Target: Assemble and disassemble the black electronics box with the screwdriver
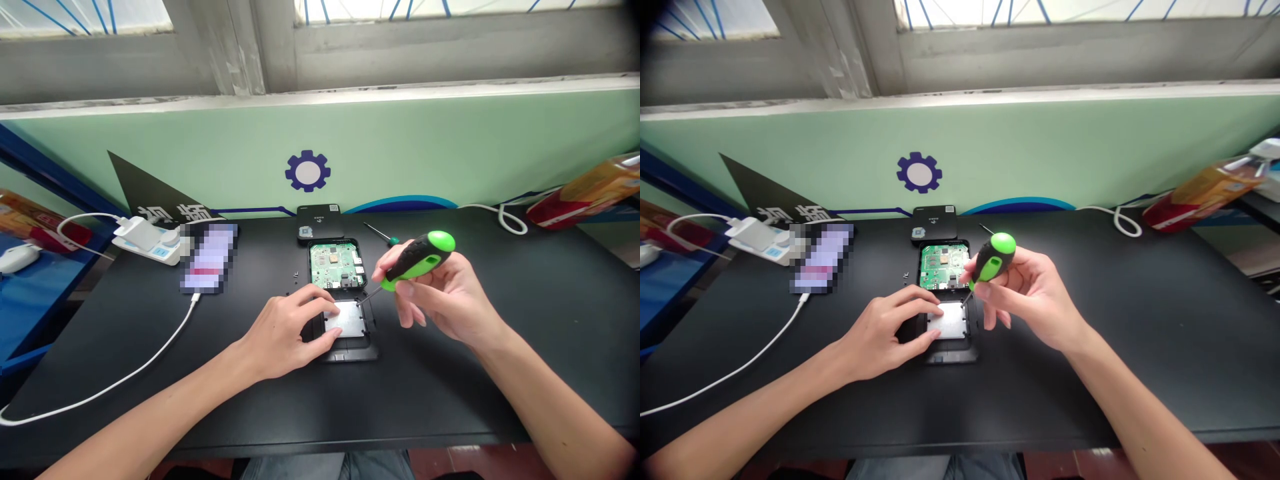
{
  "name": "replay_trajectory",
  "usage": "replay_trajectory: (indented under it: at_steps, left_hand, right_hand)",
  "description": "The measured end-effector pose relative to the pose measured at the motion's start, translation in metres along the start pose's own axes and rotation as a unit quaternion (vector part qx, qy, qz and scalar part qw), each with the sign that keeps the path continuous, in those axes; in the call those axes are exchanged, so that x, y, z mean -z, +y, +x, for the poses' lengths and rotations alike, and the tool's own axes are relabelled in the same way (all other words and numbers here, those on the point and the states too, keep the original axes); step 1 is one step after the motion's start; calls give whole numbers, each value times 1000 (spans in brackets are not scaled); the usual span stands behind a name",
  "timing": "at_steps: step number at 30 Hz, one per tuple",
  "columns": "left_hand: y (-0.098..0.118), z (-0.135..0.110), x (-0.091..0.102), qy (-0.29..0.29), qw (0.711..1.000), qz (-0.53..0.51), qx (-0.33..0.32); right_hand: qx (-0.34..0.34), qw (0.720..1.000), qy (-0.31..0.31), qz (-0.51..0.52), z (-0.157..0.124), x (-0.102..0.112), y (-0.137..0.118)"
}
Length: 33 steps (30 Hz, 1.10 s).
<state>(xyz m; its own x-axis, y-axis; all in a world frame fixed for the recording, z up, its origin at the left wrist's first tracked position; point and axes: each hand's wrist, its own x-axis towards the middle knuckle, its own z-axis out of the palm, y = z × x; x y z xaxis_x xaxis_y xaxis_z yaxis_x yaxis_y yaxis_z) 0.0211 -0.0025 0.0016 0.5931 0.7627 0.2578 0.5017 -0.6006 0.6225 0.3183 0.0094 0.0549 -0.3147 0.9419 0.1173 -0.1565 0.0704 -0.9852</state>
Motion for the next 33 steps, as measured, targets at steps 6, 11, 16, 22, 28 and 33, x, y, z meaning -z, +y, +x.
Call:
replay_trajectory:
  at_steps: [6, 11, 16, 22, 28, 33]
  left_hand:
    - [0, -1, -1, -1, 1000, 4, 0]
    - [0, 0, -1, 1, 1000, 6, -1]
    - [1, 1, -1, -5, 1000, 7, 2]
    - [1, 5, 14, 44, 999, 27, 11]
    - [-8, 12, 38, 49, 993, 85, 62]
    - [-17, 12, 54, -27, 987, 108, 113]
  right_hand:
    - [-10, 998, 32, -58, 0, -2, -2]
    - [-7, 995, 57, -81, 2, -3, -5]
    - [7, 994, 62, -88, 3, -6, -8]
    - [10, 996, 57, -72, 4, -6, -7]
    - [15, 997, 46, -67, 4, -4, -5]
    - [15, 996, 48, -72, 4, -6, -6]
